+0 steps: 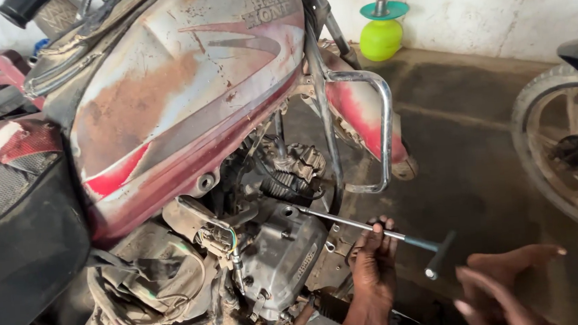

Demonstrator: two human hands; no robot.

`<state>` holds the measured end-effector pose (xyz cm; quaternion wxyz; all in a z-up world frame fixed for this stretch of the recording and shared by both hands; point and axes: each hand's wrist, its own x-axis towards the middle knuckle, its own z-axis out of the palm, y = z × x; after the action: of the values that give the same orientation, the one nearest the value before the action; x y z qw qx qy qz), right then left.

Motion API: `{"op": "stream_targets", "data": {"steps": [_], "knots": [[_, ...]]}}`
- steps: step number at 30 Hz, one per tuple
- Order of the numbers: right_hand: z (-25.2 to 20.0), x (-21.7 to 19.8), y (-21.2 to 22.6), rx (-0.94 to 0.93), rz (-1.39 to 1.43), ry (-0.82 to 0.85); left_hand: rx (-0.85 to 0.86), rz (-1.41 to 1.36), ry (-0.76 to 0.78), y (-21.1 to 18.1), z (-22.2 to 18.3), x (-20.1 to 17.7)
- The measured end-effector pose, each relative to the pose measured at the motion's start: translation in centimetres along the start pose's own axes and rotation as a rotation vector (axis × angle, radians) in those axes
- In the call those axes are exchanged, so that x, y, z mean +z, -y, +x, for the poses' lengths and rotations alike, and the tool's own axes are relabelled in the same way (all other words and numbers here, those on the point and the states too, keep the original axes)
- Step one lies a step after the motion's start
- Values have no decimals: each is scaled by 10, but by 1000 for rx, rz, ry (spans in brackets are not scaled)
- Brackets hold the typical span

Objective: Repairing or adjusting components of a motorcycle engine using various hand tools.

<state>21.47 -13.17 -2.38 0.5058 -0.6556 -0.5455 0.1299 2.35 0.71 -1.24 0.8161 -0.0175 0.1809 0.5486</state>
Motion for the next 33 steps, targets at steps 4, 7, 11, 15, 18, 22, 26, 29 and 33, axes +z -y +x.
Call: {"op": "stream_targets", "data": {"steps": [4, 7, 11, 15, 18, 22, 26, 29, 33], "knots": [[24, 16, 148, -485, -472, -102, 6, 6, -50, -1, -5, 8], [31, 30, 92, -61, -531, -77, 0, 18, -103, 1, -1, 3], [43, 45, -44, 355, -285, -97, -14, 19, -128, -7, -7, 11], [41, 31, 66, 533, 162, -90, -36, 13, -81, -16, -1, 16], [28, 28, 125, -109, -519, -111, -52, 9, -76, -13, 3, 7], [37, 30, 151, -632, -727, 60, -27, -22, -56, -14, 4, 0], [42, 28, 146, -736, -676, 57, -17, 15, -57, -23, -6, 5], [38, 27, 144, -704, -722, 133, 7, 37, -34, -28, -16, 6], [36, 29, 138, -667, -713, 92, -1, 46, -4, -36, -23, 7]]}}
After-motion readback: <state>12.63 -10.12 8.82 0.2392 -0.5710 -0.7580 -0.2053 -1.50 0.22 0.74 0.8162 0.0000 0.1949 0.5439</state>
